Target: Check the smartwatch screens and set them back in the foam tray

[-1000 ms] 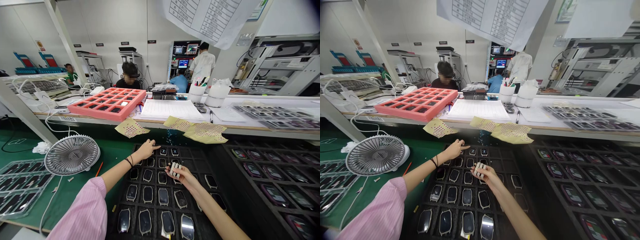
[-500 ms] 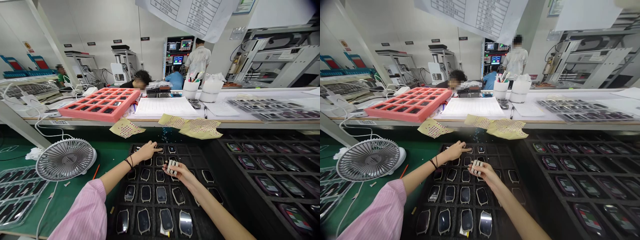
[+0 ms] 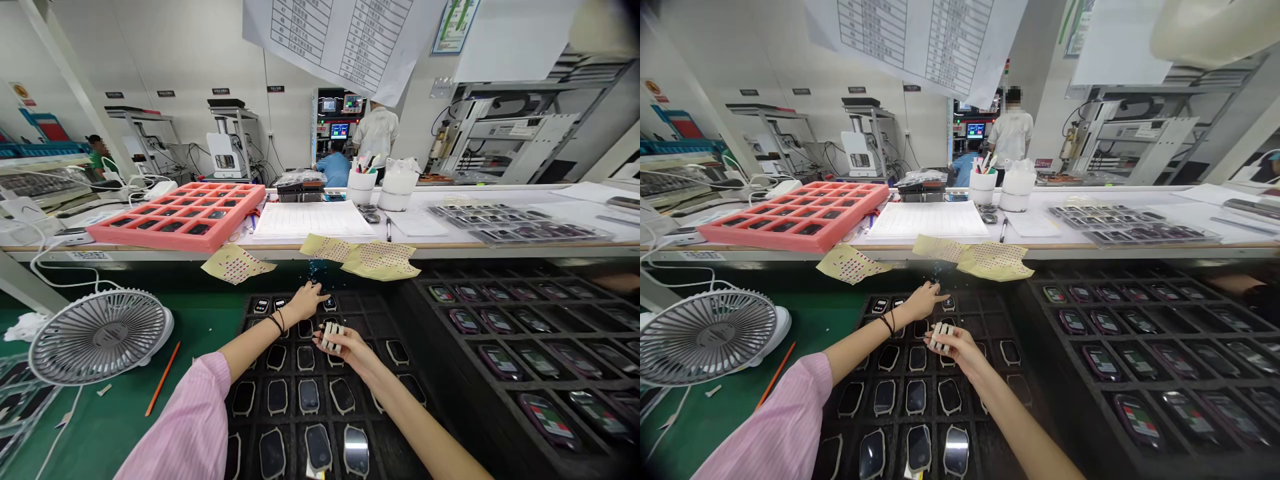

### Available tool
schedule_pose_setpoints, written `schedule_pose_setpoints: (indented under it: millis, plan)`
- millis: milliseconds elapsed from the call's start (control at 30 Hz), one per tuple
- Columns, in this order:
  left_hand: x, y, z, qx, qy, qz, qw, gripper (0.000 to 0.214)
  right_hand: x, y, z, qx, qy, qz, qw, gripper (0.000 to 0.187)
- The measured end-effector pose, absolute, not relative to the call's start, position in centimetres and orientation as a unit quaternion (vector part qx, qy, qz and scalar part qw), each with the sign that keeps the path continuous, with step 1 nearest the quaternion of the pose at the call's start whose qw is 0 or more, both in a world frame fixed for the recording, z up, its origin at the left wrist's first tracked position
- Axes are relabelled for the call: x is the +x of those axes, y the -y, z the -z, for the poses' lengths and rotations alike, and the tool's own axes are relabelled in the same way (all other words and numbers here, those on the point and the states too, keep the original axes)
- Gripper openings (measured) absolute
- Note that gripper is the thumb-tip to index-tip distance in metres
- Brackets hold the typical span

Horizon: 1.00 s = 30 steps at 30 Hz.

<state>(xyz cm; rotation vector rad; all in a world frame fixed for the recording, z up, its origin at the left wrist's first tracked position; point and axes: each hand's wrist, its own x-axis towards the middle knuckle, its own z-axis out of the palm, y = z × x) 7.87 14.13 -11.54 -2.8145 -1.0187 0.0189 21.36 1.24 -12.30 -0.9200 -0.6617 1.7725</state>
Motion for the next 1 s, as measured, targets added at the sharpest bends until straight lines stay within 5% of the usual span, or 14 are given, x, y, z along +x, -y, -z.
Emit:
schedule_pose_setpoints:
  millis: [600,1000]
  plan:
    - [1.8,-13.6,11.5,-0.932,0.354,-0.012,0.079,0.061,21.3,-1.0,12.6,-0.369,0.279,-0.740,0.488,0.037]
    - [2.6,-13.0,9.6,-0.940,0.340,0.017,-0.022,0.058,24.0,-2.7,12.1,-0.394,0.276,-0.693,0.536,0.041]
